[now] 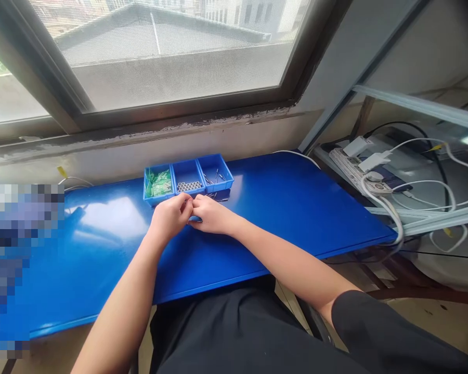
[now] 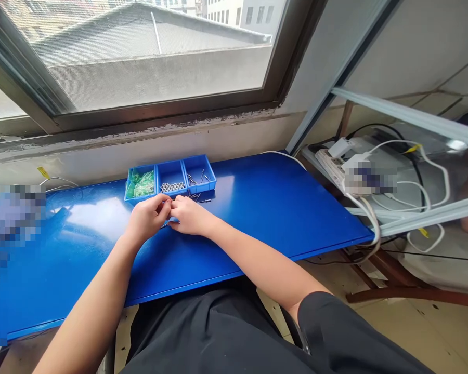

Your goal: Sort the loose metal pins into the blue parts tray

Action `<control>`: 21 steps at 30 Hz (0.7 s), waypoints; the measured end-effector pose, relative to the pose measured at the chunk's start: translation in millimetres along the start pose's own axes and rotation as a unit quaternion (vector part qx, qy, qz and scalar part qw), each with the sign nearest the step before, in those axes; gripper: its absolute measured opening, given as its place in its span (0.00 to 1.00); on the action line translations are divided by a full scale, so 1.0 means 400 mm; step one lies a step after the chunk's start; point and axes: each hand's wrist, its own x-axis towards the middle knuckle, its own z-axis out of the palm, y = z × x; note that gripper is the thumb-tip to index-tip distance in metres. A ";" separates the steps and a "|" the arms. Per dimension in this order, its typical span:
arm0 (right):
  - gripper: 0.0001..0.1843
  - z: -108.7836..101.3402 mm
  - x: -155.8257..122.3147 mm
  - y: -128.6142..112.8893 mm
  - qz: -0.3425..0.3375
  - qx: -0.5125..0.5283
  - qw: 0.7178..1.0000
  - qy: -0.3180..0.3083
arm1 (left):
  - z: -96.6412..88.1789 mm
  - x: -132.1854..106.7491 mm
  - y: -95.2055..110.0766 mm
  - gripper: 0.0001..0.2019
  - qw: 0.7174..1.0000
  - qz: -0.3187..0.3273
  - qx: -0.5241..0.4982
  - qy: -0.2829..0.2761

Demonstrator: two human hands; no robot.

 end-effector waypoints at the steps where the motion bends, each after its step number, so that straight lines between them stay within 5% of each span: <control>1: 0.05 -0.003 -0.001 0.003 0.006 -0.006 1.000 -0.009 | -0.011 -0.012 0.021 0.08 1.000 -0.008 -0.004 -0.019; 4: 0.07 -0.011 -0.003 0.011 0.023 -0.011 0.999 -0.036 | -0.049 -0.087 0.119 0.11 0.992 0.003 -0.107 -0.064; 7: 0.09 -0.022 -0.003 0.010 0.029 0.000 0.998 -0.050 | -0.076 -0.201 0.201 0.14 0.930 0.036 -0.210 -0.299; 9: 0.10 -0.030 -0.002 0.005 0.032 0.006 0.998 -0.057 | -0.083 -0.276 0.203 0.15 0.875 0.009 -0.250 -0.415; 12: 0.11 -0.039 0.003 -0.005 0.041 0.000 0.997 -0.071 | -0.074 -0.378 0.127 0.23 0.823 -0.107 -0.294 -0.474; 14: 0.11 -0.041 0.006 -0.009 0.048 -0.008 0.996 -0.080 | -0.053 -0.440 0.057 0.26 0.817 -0.191 -0.266 -0.474; 17: 0.11 -0.039 0.010 -0.010 0.048 -0.011 0.995 -0.090 | -0.003 -0.517 -0.018 0.27 0.858 -0.313 -0.149 -0.378; 21: 0.11 -0.036 0.011 -0.010 0.042 -0.012 0.995 -0.090 | 0.062 -0.563 -0.057 0.26 0.887 -0.325 -0.020 -0.328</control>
